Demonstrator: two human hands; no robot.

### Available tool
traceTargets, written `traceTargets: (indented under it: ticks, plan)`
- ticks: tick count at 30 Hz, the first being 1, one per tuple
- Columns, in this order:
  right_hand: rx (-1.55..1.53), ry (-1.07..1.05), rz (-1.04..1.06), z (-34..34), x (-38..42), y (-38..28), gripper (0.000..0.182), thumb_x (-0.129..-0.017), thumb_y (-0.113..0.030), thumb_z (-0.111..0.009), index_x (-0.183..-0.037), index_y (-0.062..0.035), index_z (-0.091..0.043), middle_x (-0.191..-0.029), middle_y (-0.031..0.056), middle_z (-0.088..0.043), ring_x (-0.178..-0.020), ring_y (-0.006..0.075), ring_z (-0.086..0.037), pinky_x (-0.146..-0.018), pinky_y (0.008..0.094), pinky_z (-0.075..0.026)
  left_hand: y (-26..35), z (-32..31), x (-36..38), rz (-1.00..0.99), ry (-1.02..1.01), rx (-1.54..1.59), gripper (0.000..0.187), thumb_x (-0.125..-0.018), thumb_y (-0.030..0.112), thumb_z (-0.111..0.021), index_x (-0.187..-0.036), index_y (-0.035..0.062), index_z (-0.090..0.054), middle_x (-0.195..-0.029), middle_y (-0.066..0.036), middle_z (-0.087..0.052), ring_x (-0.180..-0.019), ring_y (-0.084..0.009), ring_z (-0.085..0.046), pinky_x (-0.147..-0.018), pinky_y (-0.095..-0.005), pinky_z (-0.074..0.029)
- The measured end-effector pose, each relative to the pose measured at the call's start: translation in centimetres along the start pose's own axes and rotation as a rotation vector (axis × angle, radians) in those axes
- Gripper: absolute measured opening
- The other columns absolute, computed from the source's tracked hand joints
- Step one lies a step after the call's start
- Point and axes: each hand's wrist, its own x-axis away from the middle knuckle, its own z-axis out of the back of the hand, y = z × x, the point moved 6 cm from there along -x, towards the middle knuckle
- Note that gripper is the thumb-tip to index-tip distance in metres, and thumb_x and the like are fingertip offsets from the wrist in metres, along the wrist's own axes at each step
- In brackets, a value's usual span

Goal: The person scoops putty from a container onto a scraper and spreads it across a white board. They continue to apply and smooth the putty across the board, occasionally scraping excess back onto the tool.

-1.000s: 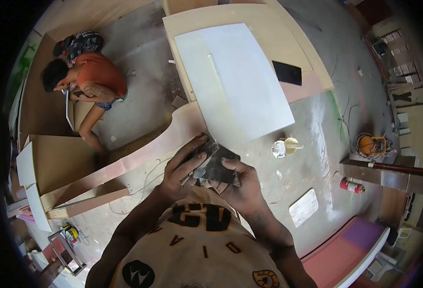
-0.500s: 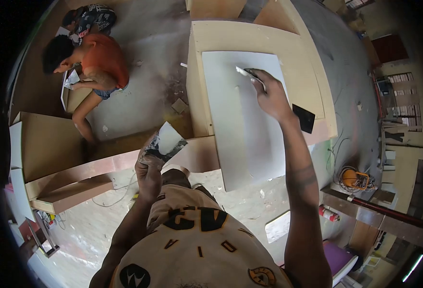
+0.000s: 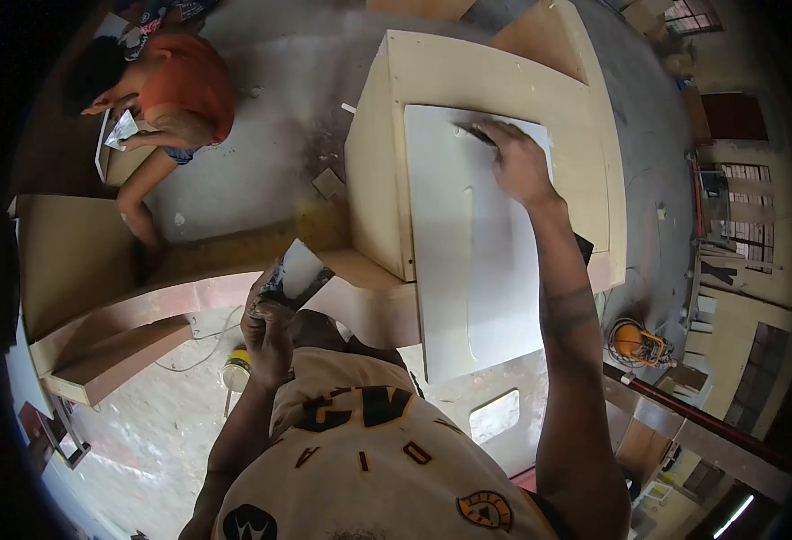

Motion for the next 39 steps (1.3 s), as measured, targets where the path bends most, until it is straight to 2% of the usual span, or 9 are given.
traceTargets:
  ticks: [7, 16, 18, 25, 28, 31, 33, 37, 39]
  plan:
    - [0.065, 0.013, 0.027, -1.4, -2.2, -0.6, 0.055, -0.078, 0.007, -0.054, -0.13, -0.008, -0.066, -0.132, 0.0166, -0.066, -0.119, 0.0349, -0.063, -0.101, 0.0432, -0.052, 0.1, -0.4, -1.0, -0.047, -0.012, 0.005, 0.047, -0.112, 0.03, -0.046, -0.144, -0.0035, -0.049, -0.134, -0.009, -0.06, -0.111, -0.01, -0.058, -0.089, -0.0234, -0.048]
    - [0.06, -0.04, -0.004, -1.8, -3.1, 1.0, 0.058, -0.08, 0.01, -0.052, -0.132, -0.0122, -0.065, -0.136, 0.0128, -0.065, -0.119, 0.0351, -0.063, -0.103, 0.0427, -0.052, -0.6, 0.4, -1.5, -0.051, 0.034, 0.012, 0.051, -0.112, 0.033, -0.044, -0.145, -0.0052, -0.048, -0.142, -0.016, -0.057, -0.129, -0.0233, -0.056, -0.112, -0.0399, -0.043]
    - [0.075, -0.047, -0.006, -1.8, -3.2, 0.5, 0.058, -0.08, 0.01, -0.052, -0.132, -0.0116, -0.065, -0.136, 0.0129, -0.065, -0.119, 0.0346, -0.063, -0.103, 0.0425, -0.052, -0.2, 0.2, -1.8, -0.125, 0.026, -0.009, 0.046, -0.113, 0.023, -0.039, -0.147, -0.0063, -0.044, -0.137, -0.017, -0.059, -0.114, -0.0182, -0.064, -0.102, -0.0325, -0.05]
    - [0.099, 0.004, 0.005, -1.9, -2.9, 0.0, 0.059, -0.079, 0.01, -0.052, -0.133, -0.0102, -0.064, -0.135, 0.0125, -0.065, -0.12, 0.0337, -0.063, -0.103, 0.0419, -0.052, 0.0, 0.1, -1.8, -0.037, 0.02, 0.075, 0.049, -0.112, 0.028, -0.039, -0.149, -0.0044, -0.042, -0.132, -0.017, -0.062, -0.081, -0.0118, -0.069, -0.077, -0.0271, -0.059]
    - [0.1, 0.015, 0.004, -2.2, -2.7, 0.1, 0.059, -0.079, 0.01, -0.052, -0.133, -0.0097, -0.064, -0.135, 0.0134, -0.065, -0.12, 0.034, -0.063, -0.103, 0.0418, -0.052, 0.2, 0.1, -2.0, -0.066, 0.033, 0.007, 0.049, -0.113, 0.028, -0.038, -0.149, -0.0038, -0.043, -0.134, -0.016, -0.061, -0.085, -0.0113, -0.069, -0.078, -0.0262, -0.058]
    - [0.108, 0.046, 0.01, -2.4, -2.5, 0.1, 0.059, -0.079, 0.01, -0.052, -0.134, -0.0093, -0.063, -0.135, 0.0139, -0.065, -0.12, 0.0344, -0.063, -0.104, 0.0419, -0.052, 0.2, 0.2, -1.9, -0.082, 0.007, 0.019, 0.049, -0.113, 0.029, -0.038, -0.148, -0.0038, -0.045, -0.138, -0.016, -0.058, -0.102, -0.0143, -0.067, -0.09, -0.0294, -0.055]
    - [0.119, 0.061, 0.027, -2.5, -2.5, 0.0, 0.058, -0.079, 0.009, -0.055, -0.133, -0.0089, -0.064, -0.133, 0.0138, -0.066, -0.12, 0.0334, -0.063, -0.103, 0.0424, -0.052, -0.2, 0.4, -1.7, -0.081, 0.029, -0.053, 0.053, -0.112, 0.037, -0.04, -0.145, -0.0041, -0.047, -0.143, -0.016, -0.056, -0.133, -0.023, -0.053, -0.114, -0.0407, -0.041]
    - [0.142, 0.064, 0.01, -2.7, -2.3, 0.0, 0.056, -0.078, 0.007, -0.059, -0.132, -0.0088, -0.064, -0.13, 0.013, -0.067, -0.12, 0.0322, -0.062, -0.103, 0.0431, -0.052, -0.4, 0.7, -1.3, -0.072, 0.04, -0.079, 0.052, -0.113, 0.036, -0.039, -0.145, -0.0042, -0.047, -0.143, -0.016, -0.056, -0.132, -0.0224, -0.054, -0.113, -0.0403, -0.042]
    - [0.135, 0.072, 0.03, -2.8, -2.3, 0.0, 0.056, -0.079, 0.006, -0.059, -0.132, -0.0091, -0.064, -0.13, 0.0125, -0.067, -0.12, 0.0323, -0.062, -0.102, 0.0434, -0.053, -0.6, 0.8, -1.3, -0.118, 0.032, -0.007, 0.047, -0.113, 0.026, -0.04, -0.147, -0.005, -0.047, -0.142, -0.016, -0.056, -0.132, -0.022, -0.053, -0.114, -0.0367, -0.039]
